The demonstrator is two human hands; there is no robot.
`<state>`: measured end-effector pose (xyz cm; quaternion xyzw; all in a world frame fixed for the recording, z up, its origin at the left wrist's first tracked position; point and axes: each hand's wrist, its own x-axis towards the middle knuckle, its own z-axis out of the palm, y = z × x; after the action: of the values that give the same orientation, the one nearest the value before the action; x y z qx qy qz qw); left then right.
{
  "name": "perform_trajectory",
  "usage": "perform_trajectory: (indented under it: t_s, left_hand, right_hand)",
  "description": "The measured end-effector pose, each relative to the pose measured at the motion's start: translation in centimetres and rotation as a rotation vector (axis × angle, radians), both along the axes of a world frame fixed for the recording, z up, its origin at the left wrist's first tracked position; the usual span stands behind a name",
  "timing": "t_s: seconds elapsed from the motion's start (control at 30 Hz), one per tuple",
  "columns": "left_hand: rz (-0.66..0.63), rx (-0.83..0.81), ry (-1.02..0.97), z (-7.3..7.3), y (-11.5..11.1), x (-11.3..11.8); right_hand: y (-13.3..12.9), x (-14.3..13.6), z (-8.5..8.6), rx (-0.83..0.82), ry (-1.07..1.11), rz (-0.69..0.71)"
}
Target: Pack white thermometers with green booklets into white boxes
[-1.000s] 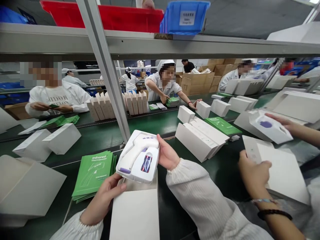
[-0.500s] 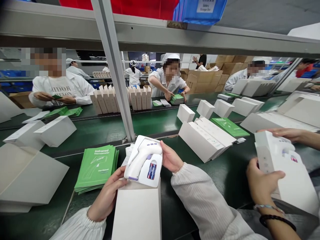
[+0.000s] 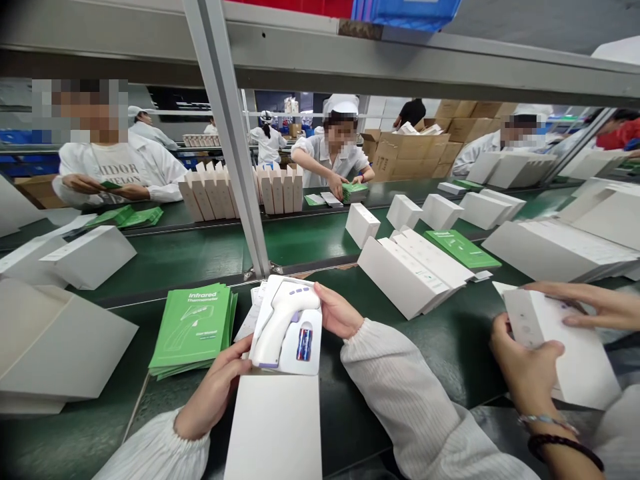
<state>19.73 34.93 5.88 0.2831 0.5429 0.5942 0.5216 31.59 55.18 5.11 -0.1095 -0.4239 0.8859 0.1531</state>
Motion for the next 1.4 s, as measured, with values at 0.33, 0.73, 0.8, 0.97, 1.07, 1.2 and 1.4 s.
perform_trajectory:
  t_s: [0.33,0.73,0.8,0.97,1.07,1.2,1.4]
  left_hand:
    - [-0.098,0.058,0.533,0.3,-0.2,0.4]
    - [-0.13,-0.002,0.109,-1.1,-0.4,-0.1]
    - [-0.135,-0.002,0.043,-1.5,-0.5,-0.1]
    - [-0.148,0.044,-0.076,-2.2,-0.7,-0.4]
    - [-0.209,0.088,-0.136,-2.2,-0.6,-0.6]
    - [-0.231,0.076,-0.132,-2.2,-0.5,-0.8]
    - [-0.174,0.077,-0.113,-2.4,-0.6,-0.4]
  right_hand:
    - [0.3,-0.2,-1.0,0.026,-0.014,-0.048]
    - [0.2,-1.2,-0.5,0.08,0.007,-0.074]
    - [0.1,-1.0,-0.6,0.1,-0.028,-0.079]
    - [-0.2,-0.8,0.2,0.251,-0.118,-0.059]
    - [-0.6,-1.1,0.7,0.271,-0.138,-0.07]
    - [-0.9,-1.1,1.1,0.3,-0.171,-0.089]
    - [-1.3,-0.2,1.6,0.347,-0.227,-0.128]
